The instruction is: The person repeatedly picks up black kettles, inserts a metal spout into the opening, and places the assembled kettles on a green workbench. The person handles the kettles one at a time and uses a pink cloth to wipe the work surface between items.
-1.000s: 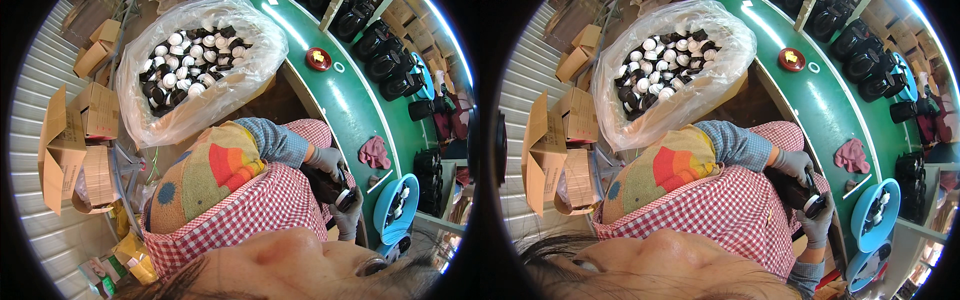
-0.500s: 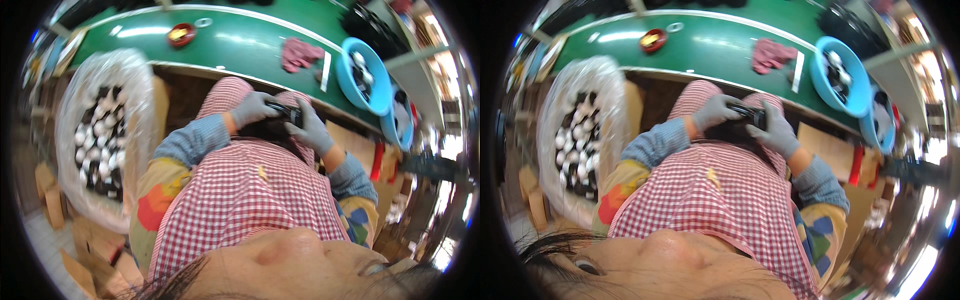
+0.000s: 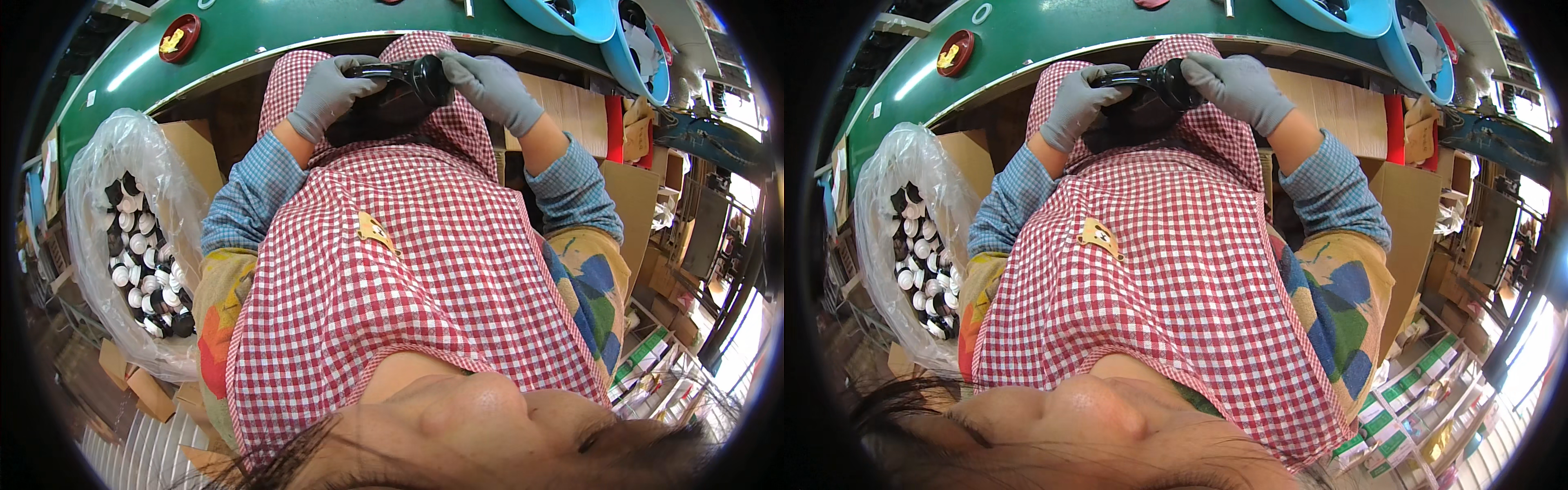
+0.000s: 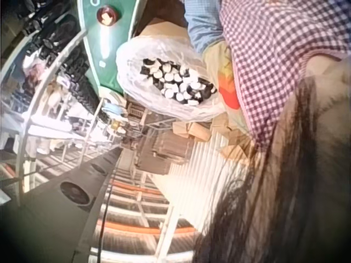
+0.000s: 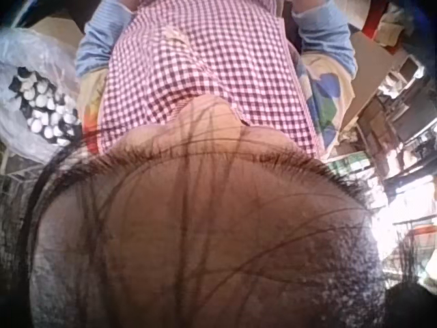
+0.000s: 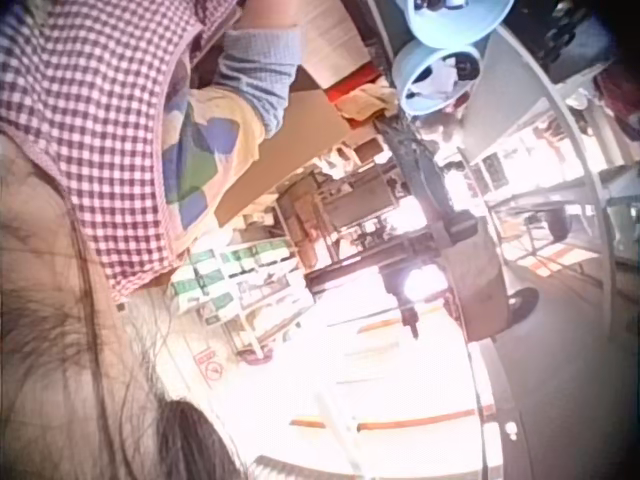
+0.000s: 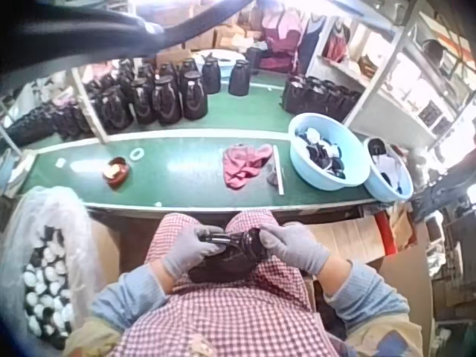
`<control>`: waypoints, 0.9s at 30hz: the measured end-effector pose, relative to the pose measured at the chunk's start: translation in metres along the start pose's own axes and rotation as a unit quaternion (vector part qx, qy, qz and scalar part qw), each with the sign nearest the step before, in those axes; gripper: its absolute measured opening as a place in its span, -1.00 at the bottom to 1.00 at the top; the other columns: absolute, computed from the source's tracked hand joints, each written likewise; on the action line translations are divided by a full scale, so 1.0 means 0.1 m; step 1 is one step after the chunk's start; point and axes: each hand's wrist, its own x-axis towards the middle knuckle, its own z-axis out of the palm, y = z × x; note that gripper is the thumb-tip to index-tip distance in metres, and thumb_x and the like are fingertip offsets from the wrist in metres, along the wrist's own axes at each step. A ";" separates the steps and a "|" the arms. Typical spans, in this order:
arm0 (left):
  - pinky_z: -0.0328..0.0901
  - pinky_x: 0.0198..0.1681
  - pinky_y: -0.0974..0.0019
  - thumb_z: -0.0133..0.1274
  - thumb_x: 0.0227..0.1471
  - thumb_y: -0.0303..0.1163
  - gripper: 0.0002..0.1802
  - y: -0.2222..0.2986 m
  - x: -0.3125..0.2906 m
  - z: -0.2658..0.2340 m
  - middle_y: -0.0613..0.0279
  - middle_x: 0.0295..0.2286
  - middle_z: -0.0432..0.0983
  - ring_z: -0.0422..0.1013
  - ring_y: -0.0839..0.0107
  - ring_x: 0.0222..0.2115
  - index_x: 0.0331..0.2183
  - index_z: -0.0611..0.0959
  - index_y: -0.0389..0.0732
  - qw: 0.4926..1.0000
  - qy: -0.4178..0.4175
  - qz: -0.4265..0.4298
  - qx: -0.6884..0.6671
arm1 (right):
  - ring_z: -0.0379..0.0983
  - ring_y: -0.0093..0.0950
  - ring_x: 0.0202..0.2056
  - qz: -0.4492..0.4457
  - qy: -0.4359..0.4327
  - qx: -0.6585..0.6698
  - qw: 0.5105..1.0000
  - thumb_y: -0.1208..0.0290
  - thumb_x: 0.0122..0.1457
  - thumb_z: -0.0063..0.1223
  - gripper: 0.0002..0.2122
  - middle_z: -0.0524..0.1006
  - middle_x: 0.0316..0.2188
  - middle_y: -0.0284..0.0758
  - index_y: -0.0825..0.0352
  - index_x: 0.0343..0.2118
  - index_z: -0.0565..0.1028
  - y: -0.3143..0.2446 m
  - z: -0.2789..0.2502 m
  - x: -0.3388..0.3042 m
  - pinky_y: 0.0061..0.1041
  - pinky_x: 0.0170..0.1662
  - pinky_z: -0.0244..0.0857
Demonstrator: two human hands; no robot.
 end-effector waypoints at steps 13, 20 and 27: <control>0.43 -0.06 0.44 0.29 -0.03 -0.56 -0.51 -0.07 -0.02 0.01 0.23 -0.23 0.65 0.55 0.46 -0.24 0.00 0.67 -0.38 0.997 -0.016 -0.002 -0.077 | 0.36 -0.07 0.21 -0.212 0.105 0.005 0.972 0.10 -0.04 0.38 -0.09 0.33 0.25 -0.06 0.22 0.39 0.18 -0.01 0.19 0.00 -0.24 0.23 0.31; 0.49 -0.09 0.18 0.40 -0.36 -0.46 -0.73 0.51 0.14 0.10 0.15 -0.23 0.65 0.60 0.14 -0.17 -0.56 0.59 -0.23 0.802 0.121 0.470 0.349 | 0.54 -0.20 -0.16 -0.029 0.177 0.458 0.871 0.01 0.20 0.16 -0.44 0.54 -0.19 -0.08 0.37 0.07 0.38 -0.08 0.38 0.59 -0.34 -0.03 0.41; 0.08 0.34 -0.13 0.44 -0.28 -0.24 -0.19 0.85 1.50 -0.48 0.02 0.23 0.30 0.19 -0.05 0.28 0.09 0.55 -0.04 0.717 0.160 0.538 0.413 | 0.55 -0.42 -0.23 -0.175 0.377 0.392 0.821 0.32 0.18 0.21 -0.65 0.56 -0.22 -0.28 0.31 0.00 0.49 -0.08 -1.04 1.78 -0.43 -0.14 0.45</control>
